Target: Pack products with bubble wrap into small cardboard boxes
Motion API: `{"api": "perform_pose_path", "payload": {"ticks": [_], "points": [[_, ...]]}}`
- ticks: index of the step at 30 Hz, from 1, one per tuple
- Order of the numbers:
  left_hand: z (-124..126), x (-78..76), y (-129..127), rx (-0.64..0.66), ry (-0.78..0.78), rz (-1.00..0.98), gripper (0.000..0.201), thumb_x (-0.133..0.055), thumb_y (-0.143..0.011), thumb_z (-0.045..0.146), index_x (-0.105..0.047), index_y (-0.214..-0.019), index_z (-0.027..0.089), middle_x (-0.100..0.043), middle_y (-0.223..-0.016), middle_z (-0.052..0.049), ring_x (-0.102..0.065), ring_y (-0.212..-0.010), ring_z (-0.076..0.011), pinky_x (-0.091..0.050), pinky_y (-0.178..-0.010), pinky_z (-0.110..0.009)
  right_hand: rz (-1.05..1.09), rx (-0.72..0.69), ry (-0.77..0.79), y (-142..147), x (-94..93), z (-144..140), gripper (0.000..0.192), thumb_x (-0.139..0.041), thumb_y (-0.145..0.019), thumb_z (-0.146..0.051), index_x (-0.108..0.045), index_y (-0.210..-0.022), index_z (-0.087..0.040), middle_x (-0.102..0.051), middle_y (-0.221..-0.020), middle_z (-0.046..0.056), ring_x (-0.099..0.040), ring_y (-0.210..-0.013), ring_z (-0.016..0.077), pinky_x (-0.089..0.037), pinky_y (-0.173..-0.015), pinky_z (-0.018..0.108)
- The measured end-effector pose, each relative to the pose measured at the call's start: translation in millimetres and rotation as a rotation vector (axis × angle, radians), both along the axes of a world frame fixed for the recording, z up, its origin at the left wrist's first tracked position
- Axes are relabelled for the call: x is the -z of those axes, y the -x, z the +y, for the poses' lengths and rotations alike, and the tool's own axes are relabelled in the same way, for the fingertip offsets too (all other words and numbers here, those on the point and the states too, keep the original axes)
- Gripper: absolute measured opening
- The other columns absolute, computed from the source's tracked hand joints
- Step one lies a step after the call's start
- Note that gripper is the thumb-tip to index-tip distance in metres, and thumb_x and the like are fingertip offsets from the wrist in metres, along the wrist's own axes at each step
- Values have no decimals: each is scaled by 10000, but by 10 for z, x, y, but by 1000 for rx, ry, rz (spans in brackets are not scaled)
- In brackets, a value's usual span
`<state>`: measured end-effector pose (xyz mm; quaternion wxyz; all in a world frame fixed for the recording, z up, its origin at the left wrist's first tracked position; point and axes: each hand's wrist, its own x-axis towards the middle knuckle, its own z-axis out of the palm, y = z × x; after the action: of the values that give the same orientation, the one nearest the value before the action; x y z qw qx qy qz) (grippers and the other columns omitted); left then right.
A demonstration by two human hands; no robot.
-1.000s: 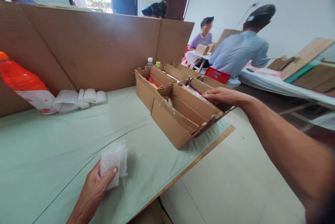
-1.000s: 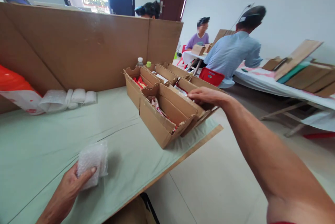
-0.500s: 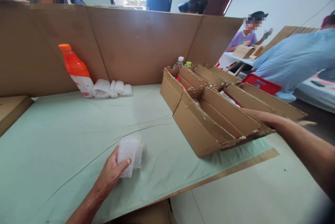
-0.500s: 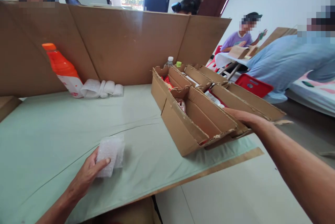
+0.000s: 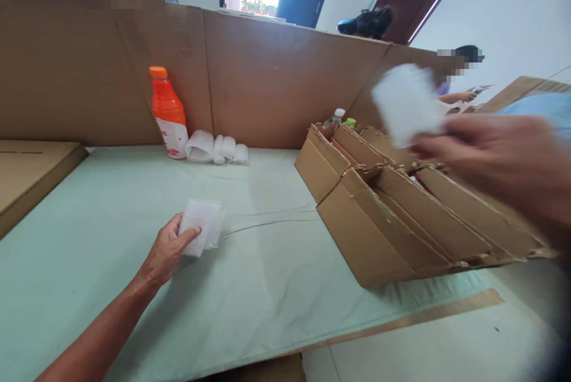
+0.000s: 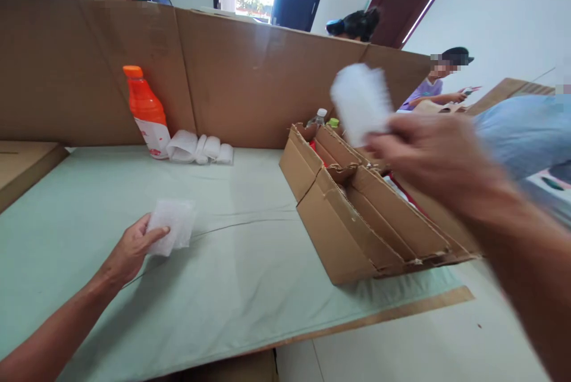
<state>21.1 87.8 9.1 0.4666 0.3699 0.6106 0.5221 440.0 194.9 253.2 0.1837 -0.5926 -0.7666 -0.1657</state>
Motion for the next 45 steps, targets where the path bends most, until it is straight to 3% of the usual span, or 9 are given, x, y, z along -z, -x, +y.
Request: {"api": "perform_pose_path", "payload": {"ticks": [5, 10, 16, 26, 29, 33, 35, 39, 45], "points": [[148, 288, 113, -70, 6, 40, 779, -778, -645, 505, -561, -1292, 128, -723, -1107, -113, -680, -935, -242, -523, -819, -337, -126, -86, 444, 1752, 608, 654, 226, -553, -889, -266, -763, -899, -183, -751, -839, 57, -672, -758, 186, -432, -649, 267], [175, 458, 161, -173, 39, -109, 887, -797, -622, 483, -467, -1368, 134, -731, -1085, -122, -707, -880, -240, -552, -766, -341, -115, 66, 485, 2277, 1483, 1547, 333, -506, -910, -204, -755, -1116, -124, -733, -1171, 204, -700, -1079, 302, -515, -860, 343], [171, 450, 147, -152, 53, -123, 860, -774, -648, 505, -463, -1362, 139, -739, -1070, -113, -713, -914, -253, -553, -769, -338, -32, 26, 478, 2421, 2068, 1987, 478, -587, -910, -294, -590, -1379, -198, -712, -1251, 157, -659, -1174, 316, -502, -958, 396], [223, 76, 162, -149, 1, -184, 907, -798, -658, 498, -428, -1406, 139, -733, -1083, -109, -715, -902, -245, -558, -725, -309, 292, -7, 335, 2105, 2651, 1911, 544, -479, -928, -222, -467, -1470, -182, -504, -1517, 143, -507, -1344, 290, -409, -1089, 446], [626, -154, 254, -134, -147, -52, 813, -781, -702, 426, -458, -1397, 154, -728, -1092, -100, -710, -931, -237, -562, -773, -324, 367, -23, 322, 2055, 2838, 1863, 520, -485, -916, -233, -517, -1434, -197, -537, -1484, 145, -514, -1330, 299, -407, -1087, 468], [1633, -510, 441, -150, -384, 246, 645, -689, -740, 266, -512, -1347, 139, -697, -1181, -117, -688, -1012, -244, -553, -898, -385, 447, -42, 314, 1998, 2983, 1893, 478, -499, -893, -234, -574, -1365, -222, -597, -1416, 120, -547, -1279, 284, -408, -1080, 455], [2142, -606, 511, -198, -361, 487, 644, -628, -756, 205, -477, -1372, 88, -662, -1248, -167, -659, -1092, -279, -519, -981, -456, 479, -37, 320, 1970, 3009, 1924, 463, -499, -881, -227, -589, -1335, -218, -612, -1391, 113, -552, -1268, 276, -413, -1072, 439], [2716, -492, 526, -193, -259, 1058, 724, -631, -753, 159, -437, -1444, 64, -421, -1537, -240, -368, -1436, -391, -276, -1186, -565, 509, -20, 344, 1936, 3017, 1932, 454, -483, -880, -216, -588, -1321, -199, -607, -1390, 114, -544, -1272, 273, -401, -1076, 421], [2690, -218, 461, -33, -219, 1315, 506, -538, -827, 220, -595, -1315, 99, -450, -1536, -216, -262, -1489, -429, -212, -1173, -638, 486, -33, 401, 1960, 2946, 1890, 451, -465, -903, -225, -567, -1341, -194, -579, -1422, 128, -519, -1287, 292, -368, -1094, 421]]}}
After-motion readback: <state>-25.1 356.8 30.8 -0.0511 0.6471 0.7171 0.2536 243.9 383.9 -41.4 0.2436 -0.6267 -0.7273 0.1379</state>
